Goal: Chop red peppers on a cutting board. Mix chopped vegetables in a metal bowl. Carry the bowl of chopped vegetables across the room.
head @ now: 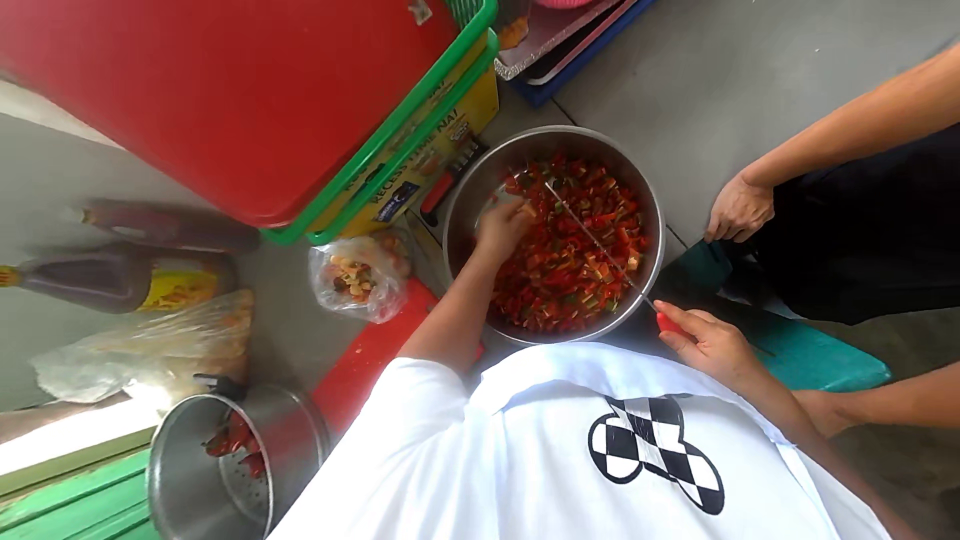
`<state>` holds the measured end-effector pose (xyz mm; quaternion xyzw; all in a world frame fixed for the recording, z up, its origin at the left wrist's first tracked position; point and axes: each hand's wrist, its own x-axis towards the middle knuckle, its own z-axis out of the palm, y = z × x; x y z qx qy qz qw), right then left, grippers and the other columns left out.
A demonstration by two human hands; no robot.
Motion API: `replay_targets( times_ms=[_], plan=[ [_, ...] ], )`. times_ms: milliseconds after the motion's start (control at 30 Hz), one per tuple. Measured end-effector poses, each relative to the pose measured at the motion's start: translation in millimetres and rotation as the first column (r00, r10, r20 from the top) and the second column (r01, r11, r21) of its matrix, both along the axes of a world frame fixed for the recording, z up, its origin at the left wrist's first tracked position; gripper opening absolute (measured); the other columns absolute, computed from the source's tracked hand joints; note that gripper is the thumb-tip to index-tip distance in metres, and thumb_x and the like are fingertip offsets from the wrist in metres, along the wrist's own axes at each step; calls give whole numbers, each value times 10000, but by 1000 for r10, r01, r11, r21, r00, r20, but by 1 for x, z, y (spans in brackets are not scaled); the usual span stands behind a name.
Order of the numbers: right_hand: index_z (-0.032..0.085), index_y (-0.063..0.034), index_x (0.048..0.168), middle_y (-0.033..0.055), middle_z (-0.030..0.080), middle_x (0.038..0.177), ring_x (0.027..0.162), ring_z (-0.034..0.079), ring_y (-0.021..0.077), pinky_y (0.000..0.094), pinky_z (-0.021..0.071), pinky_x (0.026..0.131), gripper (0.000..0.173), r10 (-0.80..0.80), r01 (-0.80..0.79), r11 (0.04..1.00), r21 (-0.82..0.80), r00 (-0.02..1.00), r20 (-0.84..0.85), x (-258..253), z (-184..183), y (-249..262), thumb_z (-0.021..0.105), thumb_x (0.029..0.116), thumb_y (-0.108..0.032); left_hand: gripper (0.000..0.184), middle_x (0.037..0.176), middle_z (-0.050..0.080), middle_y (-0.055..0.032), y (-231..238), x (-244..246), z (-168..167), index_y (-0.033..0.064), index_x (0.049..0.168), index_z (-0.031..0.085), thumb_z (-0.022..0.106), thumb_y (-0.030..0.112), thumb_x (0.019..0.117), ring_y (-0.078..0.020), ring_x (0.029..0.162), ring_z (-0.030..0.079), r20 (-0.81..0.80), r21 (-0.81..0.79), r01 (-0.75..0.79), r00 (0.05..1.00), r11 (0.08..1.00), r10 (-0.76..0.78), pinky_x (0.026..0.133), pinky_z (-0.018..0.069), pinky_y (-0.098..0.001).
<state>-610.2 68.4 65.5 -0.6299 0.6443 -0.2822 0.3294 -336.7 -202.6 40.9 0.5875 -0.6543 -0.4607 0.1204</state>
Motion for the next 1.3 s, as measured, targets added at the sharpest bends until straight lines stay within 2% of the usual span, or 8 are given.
replay_targets(
  times_ms=[100,200,433,600,800,1100,1200,1300],
  plan=[
    [678,-76,1353,213,730,1058,917,709,348,465,580,810,395,17,-18,1000,-24,1000,-25,4,-5,-4,577,1024,-269,484,1170,640,-186,5,-18,11,2,1454,395,591,134,1032,-181,867,691,-272,181,-313,895,932,353,766,593,-332],
    [693,-103,1342,214,720,988,860,706,360,481,582,749,374,28,-31,998,-50,997,-66,7,-8,-7,582,1018,-254,304,998,646,-110,6,-30,16,-13,1284,513,606,72,1007,-132,760,675,-375,252,-441,776,862,507,699,596,-285],
    [691,-126,1351,211,709,953,818,705,362,485,587,704,374,31,-43,996,-75,988,-154,11,-6,-14,571,1024,-264,210,917,647,-61,25,-41,23,18,1204,566,580,47,996,-131,767,650,-453,417,-452,649,788,612,724,574,-293],
    [686,-105,1353,208,720,960,831,709,356,472,591,731,374,30,-40,996,-85,993,-117,18,-2,-23,590,1015,-232,223,934,650,-46,47,-42,19,42,1242,536,562,43,1021,-99,732,640,-420,531,-356,678,769,604,674,560,-250],
    [656,-96,1386,208,724,1002,873,706,354,483,586,777,390,9,-10,1000,-19,998,-69,18,-3,-26,592,1027,-232,169,918,688,-58,53,-36,34,25,1144,567,627,27,987,-106,729,668,-388,532,-217,797,819,463,684,575,-253],
    [701,-107,1333,216,712,931,793,706,363,482,585,688,369,59,-69,994,-86,991,-117,19,-3,-17,581,1020,-260,223,1016,633,-82,28,-32,23,24,1264,513,520,59,1044,-141,852,656,-455,492,-538,511,685,729,792,570,-292],
    [696,-93,1335,223,713,942,802,708,373,489,589,697,369,64,-74,994,-77,991,-120,20,1,-21,588,1015,-241,171,946,637,-53,37,-32,28,44,1215,536,505,109,1059,-119,794,647,-435,548,-472,545,690,717,738,564,-271],
    [672,-69,1360,232,730,1016,869,717,391,514,589,766,383,56,-59,998,-37,996,-67,22,2,-26,594,1013,-212,109,836,600,-4,52,-29,35,64,1130,553,492,109,1052,-63,641,578,-376,608,-203,778,767,504,596,518,-206]
  ],
)
